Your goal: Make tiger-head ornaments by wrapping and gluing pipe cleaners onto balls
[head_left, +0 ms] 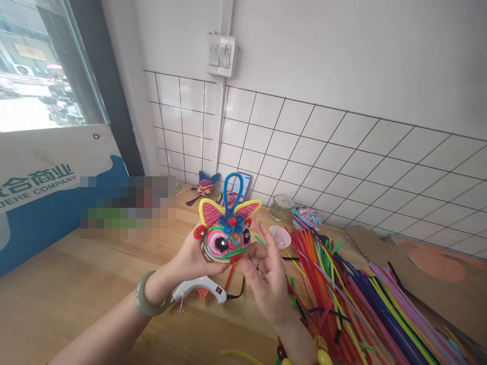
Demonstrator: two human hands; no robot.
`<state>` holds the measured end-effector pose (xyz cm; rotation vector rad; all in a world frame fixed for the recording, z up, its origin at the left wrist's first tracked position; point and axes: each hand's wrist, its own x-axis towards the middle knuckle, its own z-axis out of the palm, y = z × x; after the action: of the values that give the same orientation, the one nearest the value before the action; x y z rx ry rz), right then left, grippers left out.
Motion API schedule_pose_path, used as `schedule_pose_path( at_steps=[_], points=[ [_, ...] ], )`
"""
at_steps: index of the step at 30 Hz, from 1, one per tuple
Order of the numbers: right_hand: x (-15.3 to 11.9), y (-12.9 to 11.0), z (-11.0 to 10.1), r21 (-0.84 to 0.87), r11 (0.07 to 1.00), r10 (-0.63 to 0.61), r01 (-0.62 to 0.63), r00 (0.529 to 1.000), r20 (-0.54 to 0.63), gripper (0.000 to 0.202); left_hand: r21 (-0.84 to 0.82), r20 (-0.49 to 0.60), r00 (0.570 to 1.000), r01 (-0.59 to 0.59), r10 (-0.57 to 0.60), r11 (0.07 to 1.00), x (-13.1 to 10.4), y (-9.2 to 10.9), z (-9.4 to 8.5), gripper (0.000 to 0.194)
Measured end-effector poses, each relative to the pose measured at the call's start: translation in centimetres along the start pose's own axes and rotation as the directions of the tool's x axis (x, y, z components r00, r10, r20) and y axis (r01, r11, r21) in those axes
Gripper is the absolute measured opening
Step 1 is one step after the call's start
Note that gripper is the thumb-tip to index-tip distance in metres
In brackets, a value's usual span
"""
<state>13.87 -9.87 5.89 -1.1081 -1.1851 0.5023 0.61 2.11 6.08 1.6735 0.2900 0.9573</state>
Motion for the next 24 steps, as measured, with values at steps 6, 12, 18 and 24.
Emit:
schedule_pose_path(
  at_steps=[6, 12, 18, 24],
  points=[
    [0.1, 0.2, -0.1, 0.105, 0.994, 0.047, -0.044, 0.999, -0.022, 0.056, 0.07, -0.017, 0.991, -0.134, 0.136, 0.989, 0.1, 0.9, 0.3, 0.054],
    [0.6, 0.9, -0.3, 0.092, 0.992, 0.097, -0.084, 0.984, -0.149, 0.055, 0.027, 0.006, 0.994, -0.106, 0.106, 0.994, 0.3, 1.3, 0.2, 0.057],
    [1.4, 1.3, -0.5, 0.159, 0.966, 0.207, -0.202, 0.978, -0.016, 0.075, 0.017, -0.019, 0.997, -0.08, 0.081, 0.997, 0.3, 1.7, 0.4, 0.045],
    [1.8, 0.4, -0.2, 0.309, 0.907, 0.237, -0.286, 0.953, 0.186, 0.061, 0.002, 0.032, 0.995, -0.098, 0.098, 0.995, 0.3, 1.8, 0.7, 0.036]
  ],
)
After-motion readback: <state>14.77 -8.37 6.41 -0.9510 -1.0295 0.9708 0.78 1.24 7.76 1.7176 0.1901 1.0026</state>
